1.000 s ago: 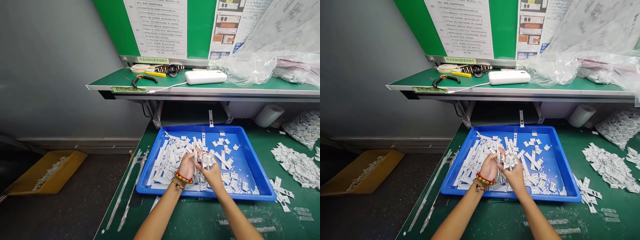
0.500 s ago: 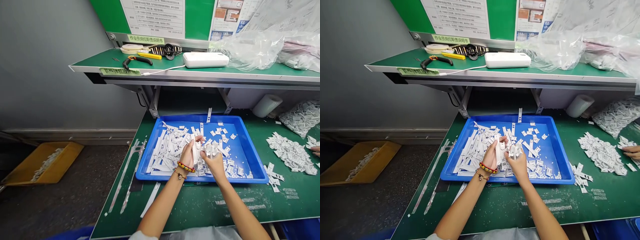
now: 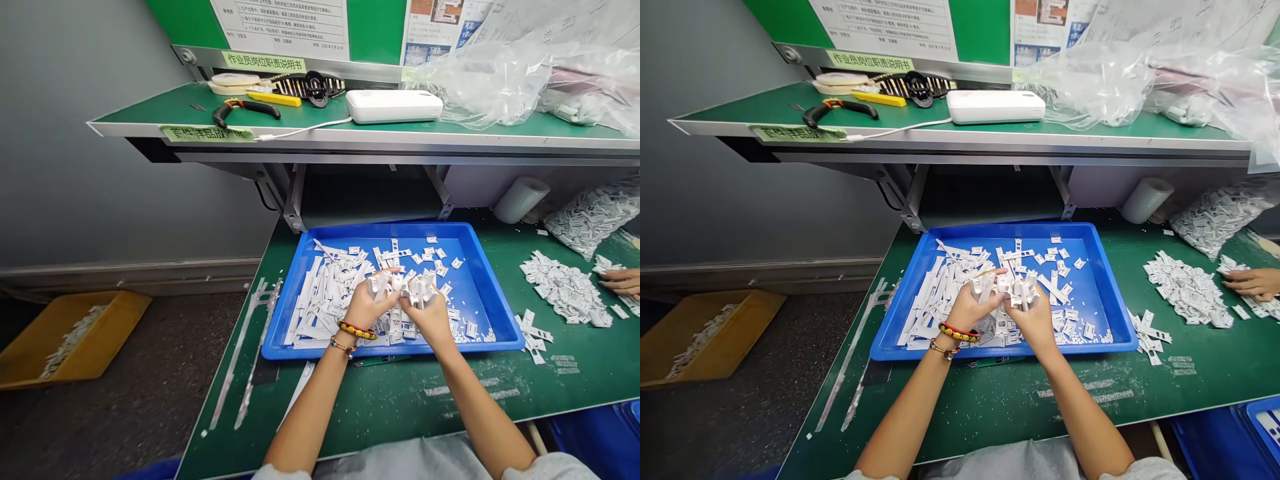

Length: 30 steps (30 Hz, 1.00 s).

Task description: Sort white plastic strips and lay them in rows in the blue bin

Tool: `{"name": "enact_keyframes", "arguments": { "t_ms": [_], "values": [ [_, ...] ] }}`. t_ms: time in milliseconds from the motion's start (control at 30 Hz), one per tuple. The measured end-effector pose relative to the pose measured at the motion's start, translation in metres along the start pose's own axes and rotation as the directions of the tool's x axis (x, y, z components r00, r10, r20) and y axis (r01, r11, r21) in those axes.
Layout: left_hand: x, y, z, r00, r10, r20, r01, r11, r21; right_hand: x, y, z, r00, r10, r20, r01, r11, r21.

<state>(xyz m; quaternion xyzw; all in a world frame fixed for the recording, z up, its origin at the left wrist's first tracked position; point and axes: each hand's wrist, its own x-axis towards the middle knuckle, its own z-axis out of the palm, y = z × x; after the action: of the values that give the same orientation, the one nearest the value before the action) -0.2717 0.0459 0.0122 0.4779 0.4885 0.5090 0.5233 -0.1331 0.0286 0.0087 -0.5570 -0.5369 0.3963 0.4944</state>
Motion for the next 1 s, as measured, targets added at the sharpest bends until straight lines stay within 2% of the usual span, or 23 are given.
{"name": "enact_keyframes", "arguments": {
  "t_ms": [67,167,233,367,433,500,567,600,667,700,733,767,833,933,1000],
  "values": [
    [-0.003,0.005,0.004,1.0,0.031,0.005,-0.031,0.998,0.054,-0.005,-0.001,-0.004,1.0,-0.018,0.014,0.018,0.999,0.029],
    [-0.004,0.008,0.01,0.996,0.008,-0.09,-0.004,0.999,0.042,-0.016,0.008,-0.012,0.997,0.027,0.067,-0.031,0.998,0.053],
    [-0.004,0.006,0.014,0.993,0.005,-0.114,-0.002,1.0,0.027,-0.026,0.018,-0.015,0.994,0.063,0.092,-0.068,0.996,0.059],
    [-0.007,-0.006,0.027,0.999,0.006,-0.054,-0.005,1.0,0.015,-0.048,0.033,-0.019,0.998,0.046,0.049,-0.05,0.995,0.083],
    [-0.007,-0.016,0.033,0.999,-0.048,-0.008,0.048,0.999,-0.002,-0.053,0.04,-0.029,1.0,0.025,0.01,-0.026,0.998,0.065],
    [-0.003,-0.026,0.034,0.98,-0.165,0.113,0.172,0.983,-0.056,-0.053,0.047,-0.054,0.997,0.039,-0.068,-0.038,0.999,0.023],
    [0.002,-0.033,0.032,0.954,-0.235,0.188,0.263,0.955,-0.141,-0.052,0.055,-0.098,0.97,0.08,-0.23,-0.095,0.994,-0.057],
    [0.004,-0.035,0.03,0.939,-0.262,0.22,0.304,0.935,-0.183,-0.052,0.06,-0.127,0.939,0.096,-0.33,-0.143,0.982,-0.12],
    [0.005,-0.035,0.028,0.919,-0.298,0.26,0.361,0.9,-0.243,-0.049,0.072,-0.187,0.834,0.063,-0.549,-0.267,0.915,-0.301],
    [0.004,-0.034,0.028,0.914,-0.307,0.265,0.374,0.891,-0.259,-0.046,0.081,-0.216,0.786,0.038,-0.617,-0.351,0.849,-0.396],
    [0.004,-0.032,0.029,0.915,-0.31,0.257,0.376,0.887,-0.269,-0.042,0.09,-0.241,0.78,0.03,-0.625,-0.413,0.776,-0.477],
    [0.003,-0.031,0.032,0.92,-0.311,0.24,0.372,0.887,-0.275,-0.038,0.101,-0.26,0.808,0.033,-0.588,-0.426,0.723,-0.544],
    [0.002,-0.031,0.039,0.926,-0.318,0.204,0.366,0.89,-0.272,-0.029,0.123,-0.283,0.86,0.072,-0.505,-0.413,0.68,-0.606],
    [-0.001,-0.034,0.051,0.92,-0.334,0.204,0.377,0.896,-0.234,-0.025,0.148,-0.287,0.909,0.095,-0.406,-0.359,0.676,-0.643],
    [-0.003,-0.037,0.055,0.919,-0.322,0.225,0.371,0.902,-0.223,-0.028,0.155,-0.283,0.936,0.033,-0.349,-0.281,0.665,-0.691]
  ]
}}
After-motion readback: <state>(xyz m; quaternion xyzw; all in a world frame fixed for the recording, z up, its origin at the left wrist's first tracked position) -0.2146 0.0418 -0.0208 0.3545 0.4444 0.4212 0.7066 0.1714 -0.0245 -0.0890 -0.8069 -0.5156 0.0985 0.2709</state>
